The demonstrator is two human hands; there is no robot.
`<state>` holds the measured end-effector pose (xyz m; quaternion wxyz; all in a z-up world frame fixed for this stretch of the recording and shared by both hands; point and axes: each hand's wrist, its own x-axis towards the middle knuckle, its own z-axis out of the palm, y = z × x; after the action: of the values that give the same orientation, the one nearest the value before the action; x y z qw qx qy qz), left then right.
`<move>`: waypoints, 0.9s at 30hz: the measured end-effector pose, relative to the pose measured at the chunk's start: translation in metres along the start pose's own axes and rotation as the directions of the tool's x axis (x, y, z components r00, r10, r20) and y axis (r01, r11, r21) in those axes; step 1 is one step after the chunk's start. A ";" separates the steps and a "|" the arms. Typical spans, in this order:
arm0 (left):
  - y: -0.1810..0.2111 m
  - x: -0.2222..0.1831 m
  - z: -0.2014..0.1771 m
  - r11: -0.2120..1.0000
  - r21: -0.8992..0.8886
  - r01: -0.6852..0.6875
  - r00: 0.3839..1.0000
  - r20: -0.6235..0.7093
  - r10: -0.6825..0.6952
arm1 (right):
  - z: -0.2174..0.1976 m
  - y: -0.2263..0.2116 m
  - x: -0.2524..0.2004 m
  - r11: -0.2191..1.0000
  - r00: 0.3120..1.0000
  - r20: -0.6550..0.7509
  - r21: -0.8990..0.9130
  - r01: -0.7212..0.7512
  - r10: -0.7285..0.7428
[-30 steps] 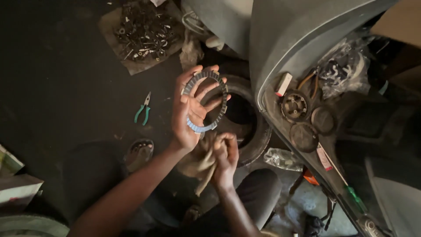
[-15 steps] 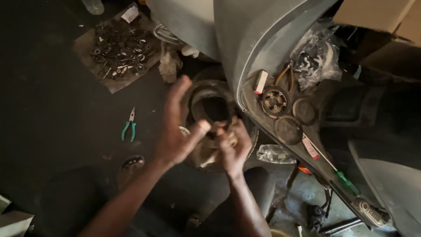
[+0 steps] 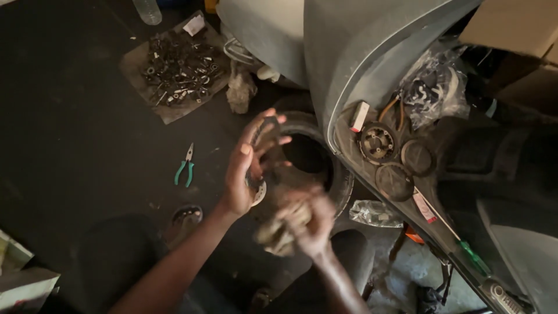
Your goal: The person sits on the floor of a motorcycle repair bay and wipes metal clutch components, including a clutch plate, gear discs, and a friction plate ring, one at a time with a rag. They set each cleaned part on the floor beside a tire and pick up the next part to continue wiping.
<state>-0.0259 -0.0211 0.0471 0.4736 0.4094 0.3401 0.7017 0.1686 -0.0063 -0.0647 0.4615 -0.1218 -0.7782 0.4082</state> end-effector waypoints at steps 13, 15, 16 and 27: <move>-0.089 -0.040 -0.036 0.863 -0.476 0.167 0.984 0.130 -0.118 | -0.012 -0.033 0.111 0.675 0.958 -0.164 -0.736 0.040 -0.236; -0.136 -0.054 -0.062 0.695 -0.696 0.178 0.975 0.221 -0.029 | -0.017 -0.046 0.119 0.646 0.937 -0.287 -0.757 -0.094 -0.200; -0.118 -0.050 -0.052 0.695 -0.697 0.178 0.975 0.220 -0.028 | -0.015 -0.044 0.116 0.646 0.937 -0.286 -0.758 -0.094 -0.200; -0.018 -0.002 -0.008 0.831 -0.526 0.180 0.969 0.238 -0.060 | 0.022 -0.079 0.090 0.993 0.996 0.084 -0.116 0.004 0.005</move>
<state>-0.0258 -0.0183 0.0272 0.6469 0.3081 0.1002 0.6903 0.1162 -0.0175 0.0448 0.4204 -0.1312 -0.8192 0.3673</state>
